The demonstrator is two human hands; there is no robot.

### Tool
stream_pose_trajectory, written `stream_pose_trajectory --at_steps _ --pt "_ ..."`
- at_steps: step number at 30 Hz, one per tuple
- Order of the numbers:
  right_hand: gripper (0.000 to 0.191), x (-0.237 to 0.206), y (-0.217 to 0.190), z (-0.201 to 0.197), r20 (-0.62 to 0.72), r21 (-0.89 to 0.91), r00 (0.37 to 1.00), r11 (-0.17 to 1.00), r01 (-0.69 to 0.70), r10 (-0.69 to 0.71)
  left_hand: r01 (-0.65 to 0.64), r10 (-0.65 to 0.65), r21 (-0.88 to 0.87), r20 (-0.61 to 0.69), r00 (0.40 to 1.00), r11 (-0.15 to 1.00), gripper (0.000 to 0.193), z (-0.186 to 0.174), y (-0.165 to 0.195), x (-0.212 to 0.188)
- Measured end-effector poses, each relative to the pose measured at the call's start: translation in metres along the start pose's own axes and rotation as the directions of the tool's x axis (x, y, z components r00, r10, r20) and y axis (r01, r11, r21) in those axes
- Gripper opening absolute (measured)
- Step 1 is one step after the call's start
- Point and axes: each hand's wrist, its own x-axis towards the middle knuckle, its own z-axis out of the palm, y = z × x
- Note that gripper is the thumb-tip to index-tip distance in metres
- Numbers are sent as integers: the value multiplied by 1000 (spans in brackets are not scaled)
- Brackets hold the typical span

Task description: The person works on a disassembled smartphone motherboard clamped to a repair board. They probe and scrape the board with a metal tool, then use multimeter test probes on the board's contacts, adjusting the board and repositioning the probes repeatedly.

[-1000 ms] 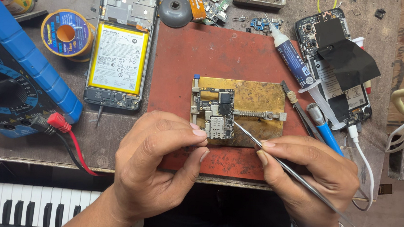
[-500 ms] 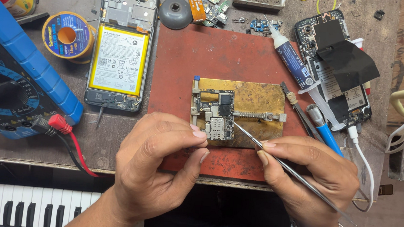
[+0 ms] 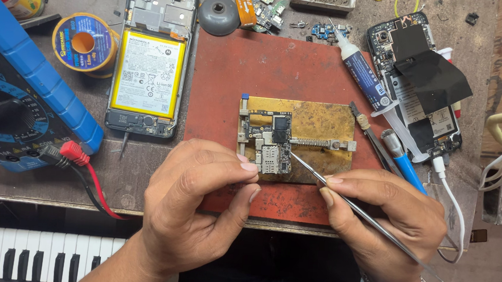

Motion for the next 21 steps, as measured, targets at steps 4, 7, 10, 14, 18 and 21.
stream_pose_trajectory --at_steps 4,7,10,14,18,21 --pt "17 0 -1 0 -4 0 1000 1000 -2 2 -1 1 2 1 1000 1000 37 0 0 0" --pt "17 0 0 1 -8 -8 1000 1000 7 -7 -3 3 3 0 1000 1000 37 -1 -1 0" --pt "17 -1 0 0 -8 -19 1000 1000 8 -8 -7 7 2 -2 1000 1000 37 0 -1 0" --pt "18 -1 0 0 -8 -15 1000 1000 0 0 -7 7 4 -2 1000 1000 38 -1 0 0" --pt "18 -1 0 1 -21 13 1000 1000 2 -1 1 -1 3 3 1000 1000 37 -1 1 0" --pt "18 0 1 1 -12 -25 1000 1000 12 -12 -4 4 2 0 1000 1000 37 -1 1 0"
